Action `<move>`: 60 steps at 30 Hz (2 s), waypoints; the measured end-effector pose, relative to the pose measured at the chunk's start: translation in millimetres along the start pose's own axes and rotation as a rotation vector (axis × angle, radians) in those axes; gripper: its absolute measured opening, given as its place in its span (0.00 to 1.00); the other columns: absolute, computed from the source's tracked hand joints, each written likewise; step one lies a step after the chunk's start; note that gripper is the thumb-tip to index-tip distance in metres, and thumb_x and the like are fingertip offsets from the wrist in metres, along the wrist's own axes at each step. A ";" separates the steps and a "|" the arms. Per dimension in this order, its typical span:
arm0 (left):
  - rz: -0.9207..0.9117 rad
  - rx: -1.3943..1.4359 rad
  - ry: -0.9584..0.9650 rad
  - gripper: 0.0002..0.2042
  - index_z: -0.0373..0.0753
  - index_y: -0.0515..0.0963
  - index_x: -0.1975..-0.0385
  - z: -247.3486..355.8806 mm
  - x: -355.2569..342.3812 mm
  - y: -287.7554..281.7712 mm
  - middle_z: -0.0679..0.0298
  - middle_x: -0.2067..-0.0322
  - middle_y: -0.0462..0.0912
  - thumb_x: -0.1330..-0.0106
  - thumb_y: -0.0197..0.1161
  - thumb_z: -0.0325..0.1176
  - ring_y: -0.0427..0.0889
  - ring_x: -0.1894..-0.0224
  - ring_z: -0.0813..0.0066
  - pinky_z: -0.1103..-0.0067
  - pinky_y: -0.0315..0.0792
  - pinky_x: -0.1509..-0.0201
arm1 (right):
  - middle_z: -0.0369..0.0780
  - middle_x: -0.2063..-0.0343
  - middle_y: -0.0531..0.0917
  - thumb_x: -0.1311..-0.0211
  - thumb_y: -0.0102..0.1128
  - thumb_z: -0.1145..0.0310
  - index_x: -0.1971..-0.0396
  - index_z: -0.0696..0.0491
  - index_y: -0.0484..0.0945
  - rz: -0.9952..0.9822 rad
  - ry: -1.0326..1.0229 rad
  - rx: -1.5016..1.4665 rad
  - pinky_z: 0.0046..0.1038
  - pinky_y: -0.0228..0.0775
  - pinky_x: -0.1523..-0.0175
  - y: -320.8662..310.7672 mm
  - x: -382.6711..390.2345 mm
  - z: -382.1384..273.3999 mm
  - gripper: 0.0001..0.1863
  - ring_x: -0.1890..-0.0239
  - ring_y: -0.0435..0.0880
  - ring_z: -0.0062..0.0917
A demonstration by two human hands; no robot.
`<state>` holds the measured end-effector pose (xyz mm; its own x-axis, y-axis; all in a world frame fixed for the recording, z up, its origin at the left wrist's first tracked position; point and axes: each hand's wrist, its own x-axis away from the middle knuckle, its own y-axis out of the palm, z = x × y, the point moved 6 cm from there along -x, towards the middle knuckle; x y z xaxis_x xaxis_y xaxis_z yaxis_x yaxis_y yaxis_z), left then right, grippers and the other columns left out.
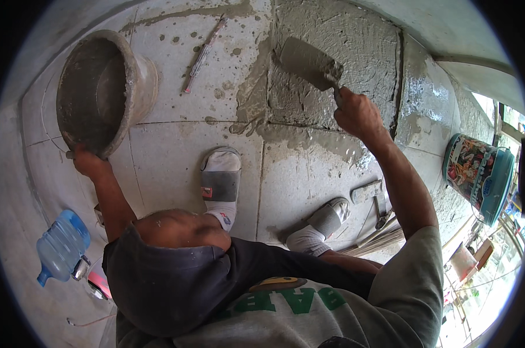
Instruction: The recorder is using a trowel to apply and smooth cement on a floor surface, occasionally mixing more from a bucket.
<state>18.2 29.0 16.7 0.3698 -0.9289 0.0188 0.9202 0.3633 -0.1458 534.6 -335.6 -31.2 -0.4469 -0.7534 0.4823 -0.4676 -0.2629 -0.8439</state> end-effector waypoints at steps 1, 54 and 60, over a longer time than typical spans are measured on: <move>-0.006 0.000 -0.003 0.17 0.22 0.77 0.62 -0.7 0.7 2.0 0.54 0.61 0.81 0.44 0.56 0.32 0.82 0.62 0.61 0.68 0.77 0.56 | 0.44 0.80 0.80 0.43 0.48 0.74 0.61 0.58 0.75 0.000 0.007 0.000 0.30 0.74 0.75 4.2 -8.0 2.8 0.11 0.81 0.79 0.26; -0.093 -0.283 0.220 0.18 0.20 0.77 0.64 8.7 -6.6 -7.0 0.50 0.62 0.81 0.43 0.55 0.33 0.82 0.63 0.61 0.68 0.76 0.57 | 0.53 0.76 0.81 0.50 0.51 0.74 0.63 0.62 0.74 -0.237 -0.043 -0.133 0.43 0.76 0.63 44.1 52.5 -25.5 0.13 0.75 0.83 0.45; -0.011 -0.184 0.084 0.18 0.20 0.77 0.63 -1.7 1.0 6.6 0.50 0.62 0.81 0.43 0.56 0.33 0.82 0.63 0.61 0.68 0.75 0.58 | 0.47 0.80 0.80 0.46 0.50 0.75 0.62 0.61 0.73 -0.087 0.051 -0.154 0.36 0.72 0.74 16.2 3.7 -12.5 0.12 0.81 0.79 0.33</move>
<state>24.5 30.4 14.1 0.3402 -0.9384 -0.0601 0.8823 0.3407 -0.3248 515.8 -335.2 -40.1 -0.4360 -0.6993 0.5664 -0.6154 -0.2276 -0.7547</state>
